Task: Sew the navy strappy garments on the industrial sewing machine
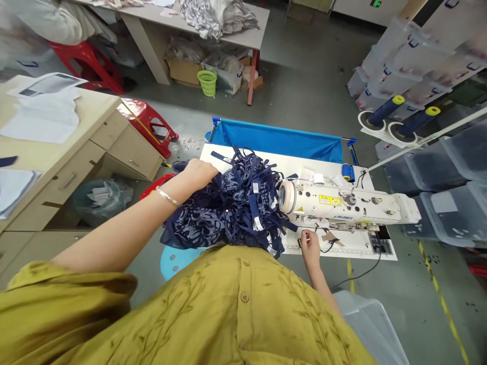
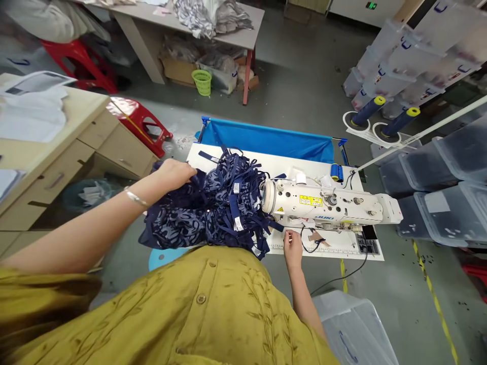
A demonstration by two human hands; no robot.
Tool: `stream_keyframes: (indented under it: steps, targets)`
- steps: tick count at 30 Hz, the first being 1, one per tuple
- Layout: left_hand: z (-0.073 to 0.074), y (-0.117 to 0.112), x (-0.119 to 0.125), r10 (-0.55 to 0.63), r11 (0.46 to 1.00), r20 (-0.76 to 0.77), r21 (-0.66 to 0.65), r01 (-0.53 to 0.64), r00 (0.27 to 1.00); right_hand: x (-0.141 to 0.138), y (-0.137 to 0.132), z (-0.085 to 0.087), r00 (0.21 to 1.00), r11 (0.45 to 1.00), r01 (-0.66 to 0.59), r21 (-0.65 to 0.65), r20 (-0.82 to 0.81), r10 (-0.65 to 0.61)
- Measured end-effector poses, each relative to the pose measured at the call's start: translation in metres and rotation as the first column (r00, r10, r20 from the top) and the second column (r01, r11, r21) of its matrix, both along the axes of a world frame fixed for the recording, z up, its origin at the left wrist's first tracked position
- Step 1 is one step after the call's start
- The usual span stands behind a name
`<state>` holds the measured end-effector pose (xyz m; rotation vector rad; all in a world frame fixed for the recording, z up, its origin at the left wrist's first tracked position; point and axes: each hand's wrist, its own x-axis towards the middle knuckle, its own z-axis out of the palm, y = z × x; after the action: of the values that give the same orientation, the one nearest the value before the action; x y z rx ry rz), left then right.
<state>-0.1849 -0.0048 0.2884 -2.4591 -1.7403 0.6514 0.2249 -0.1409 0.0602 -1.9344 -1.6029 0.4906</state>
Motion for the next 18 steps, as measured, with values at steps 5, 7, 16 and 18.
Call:
stream_keyframes:
  steps: [5,7,16,18]
  targets:
    - [0.028,-0.075,0.019,-0.01,0.997,0.079,0.081,0.004,0.997,-0.046,0.017,0.101,0.914,0.84,-0.398,0.369,0.074,0.4]
    - [0.017,-0.106,0.029,-0.138,0.99,0.186,0.032,0.134,0.973,-0.08,0.034,0.14,0.843,0.76,-0.519,0.391,0.086,0.531]
    - [-0.075,-0.172,0.008,-0.163,0.982,0.377,-0.032,0.188,0.912,-0.204,0.127,0.175,0.017,0.105,-0.988,-0.111,0.606,0.796]
    - [-0.081,-0.184,-0.004,-0.038,0.996,0.386,-0.065,0.068,0.922,-0.201,0.132,0.18,-0.076,0.073,-0.975,-0.21,0.621,0.78]
